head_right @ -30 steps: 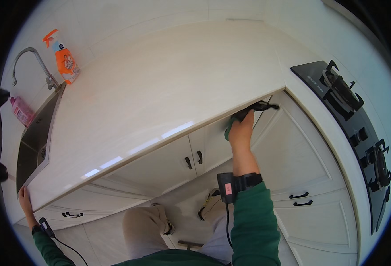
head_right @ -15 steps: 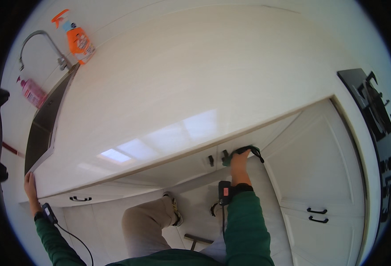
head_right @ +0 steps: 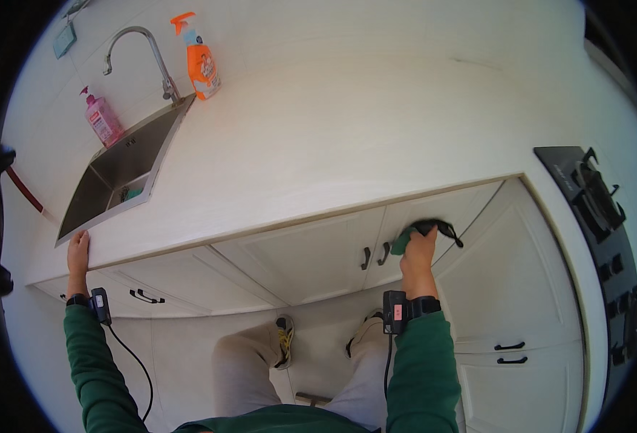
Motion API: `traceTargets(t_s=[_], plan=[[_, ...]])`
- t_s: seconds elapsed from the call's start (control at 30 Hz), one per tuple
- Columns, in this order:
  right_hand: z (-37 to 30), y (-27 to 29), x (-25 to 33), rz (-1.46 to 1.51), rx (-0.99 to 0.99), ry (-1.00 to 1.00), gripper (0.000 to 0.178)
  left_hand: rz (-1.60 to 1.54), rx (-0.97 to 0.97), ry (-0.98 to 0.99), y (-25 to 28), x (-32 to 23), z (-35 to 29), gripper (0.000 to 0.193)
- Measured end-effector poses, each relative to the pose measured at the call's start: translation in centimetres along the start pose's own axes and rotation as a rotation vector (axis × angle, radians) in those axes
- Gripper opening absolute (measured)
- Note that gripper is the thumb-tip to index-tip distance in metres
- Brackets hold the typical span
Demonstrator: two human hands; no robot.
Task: The person wipes the kitchen countertop and the front of the cabinet doors using a green cloth. They move along the counter, wiping the surface and the edges of the cabinets.
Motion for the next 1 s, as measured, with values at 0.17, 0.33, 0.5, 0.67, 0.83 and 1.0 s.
traceTargets(t_s=[0.17,0.33,0.5,0.67,0.83,1.0], plan=[[-4.7,-5.6,6.6,-0.148,0.093,0.312,0.074,0.09,-0.058,0.039,0.3,-2.7,-1.1,0.038],[-8.8,-8.3,3.3,-0.572,-0.016,0.448,0.077,0.195,-0.066,0.068,0.6,-4.9,-1.9,0.035],[-9.6,-8.6,-1.0,-0.619,-0.122,0.31,0.076,0.222,-0.098,0.075,1.1,-6.0,-2.5,0.034],[-9.2,-7.6,-3.6,-0.468,-0.072,0.027,0.074,0.23,-0.11,0.116,1.5,-6.6,-2.8,0.034],[-9.3,-9.0,1.4,-0.098,0.03,0.19,0.057,0.24,-0.09,0.138,1.5,-7.0,-3.0,0.034],[-12.7,-11.9,5.9,-0.54,0.065,0.585,0.075,0.252,-0.081,0.14,1.5,-7.1,-3.0,0.034]])
Point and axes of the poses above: each hand's wrist, its own z-axis towards the middle knuckle, its own y-axis out of the back of the hand, x = y × z, the point moved 6 cm from there along z, towards the middle knuckle, and after that the axes turned 3 degrees about -x, right-handed, at the moved point
